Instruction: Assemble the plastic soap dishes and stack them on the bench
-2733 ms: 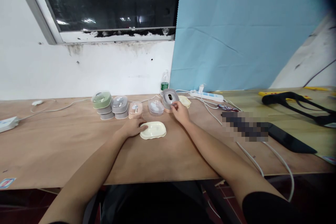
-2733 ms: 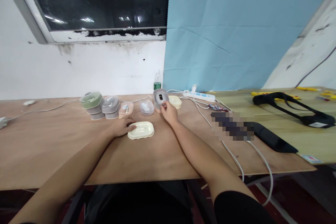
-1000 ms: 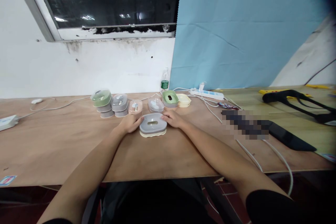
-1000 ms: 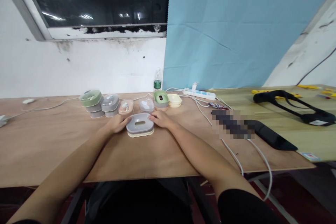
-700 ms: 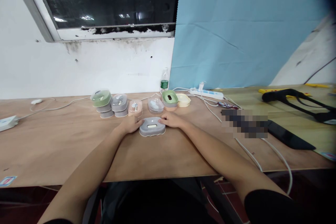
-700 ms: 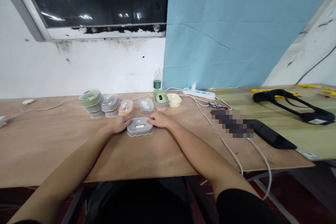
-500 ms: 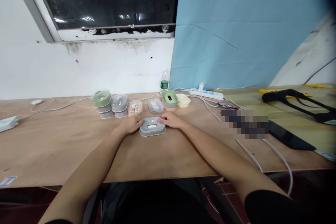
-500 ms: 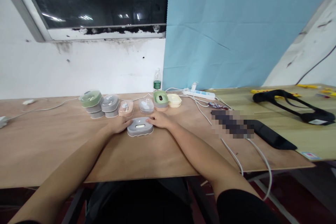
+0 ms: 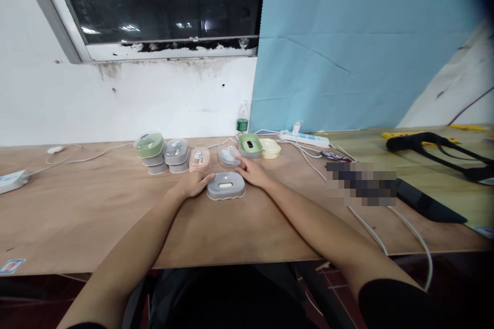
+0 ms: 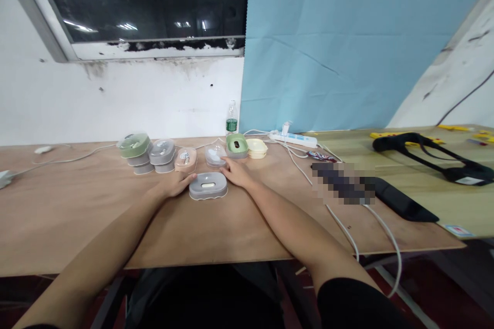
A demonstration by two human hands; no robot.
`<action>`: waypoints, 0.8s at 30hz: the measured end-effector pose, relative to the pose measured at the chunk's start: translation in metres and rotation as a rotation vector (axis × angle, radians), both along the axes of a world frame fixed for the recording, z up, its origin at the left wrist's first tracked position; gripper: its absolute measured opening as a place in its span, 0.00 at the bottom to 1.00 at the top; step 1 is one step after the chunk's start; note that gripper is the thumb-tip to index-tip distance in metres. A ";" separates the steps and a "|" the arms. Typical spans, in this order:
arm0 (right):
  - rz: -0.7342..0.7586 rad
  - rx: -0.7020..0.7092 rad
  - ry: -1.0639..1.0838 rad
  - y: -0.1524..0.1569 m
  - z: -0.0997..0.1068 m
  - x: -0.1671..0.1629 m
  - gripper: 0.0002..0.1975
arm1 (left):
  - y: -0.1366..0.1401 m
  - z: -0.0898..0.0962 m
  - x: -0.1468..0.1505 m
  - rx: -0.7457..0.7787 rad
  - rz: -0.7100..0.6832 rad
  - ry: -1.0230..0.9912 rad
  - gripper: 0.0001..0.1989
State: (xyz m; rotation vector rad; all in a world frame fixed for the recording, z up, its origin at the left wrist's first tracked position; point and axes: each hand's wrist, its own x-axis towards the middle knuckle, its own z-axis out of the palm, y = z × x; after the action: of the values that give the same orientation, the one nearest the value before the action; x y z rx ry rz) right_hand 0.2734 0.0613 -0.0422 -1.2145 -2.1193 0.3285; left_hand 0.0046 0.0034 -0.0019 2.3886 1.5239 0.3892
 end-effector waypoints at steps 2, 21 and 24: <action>0.005 -0.008 0.012 0.003 -0.002 0.000 0.19 | 0.001 -0.002 -0.001 0.006 -0.017 -0.023 0.37; -0.195 0.041 0.176 0.001 0.006 -0.001 0.20 | 0.000 0.000 -0.002 0.068 0.002 -0.082 0.30; -0.178 0.056 0.185 0.002 0.005 0.000 0.19 | -0.001 0.001 -0.001 0.092 -0.008 -0.085 0.30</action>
State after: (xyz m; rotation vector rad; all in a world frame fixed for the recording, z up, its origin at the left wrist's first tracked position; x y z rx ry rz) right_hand 0.2730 0.0634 -0.0371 -1.2785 -1.8373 0.2881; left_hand 0.0033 0.0025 -0.0009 2.4135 1.4890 0.5630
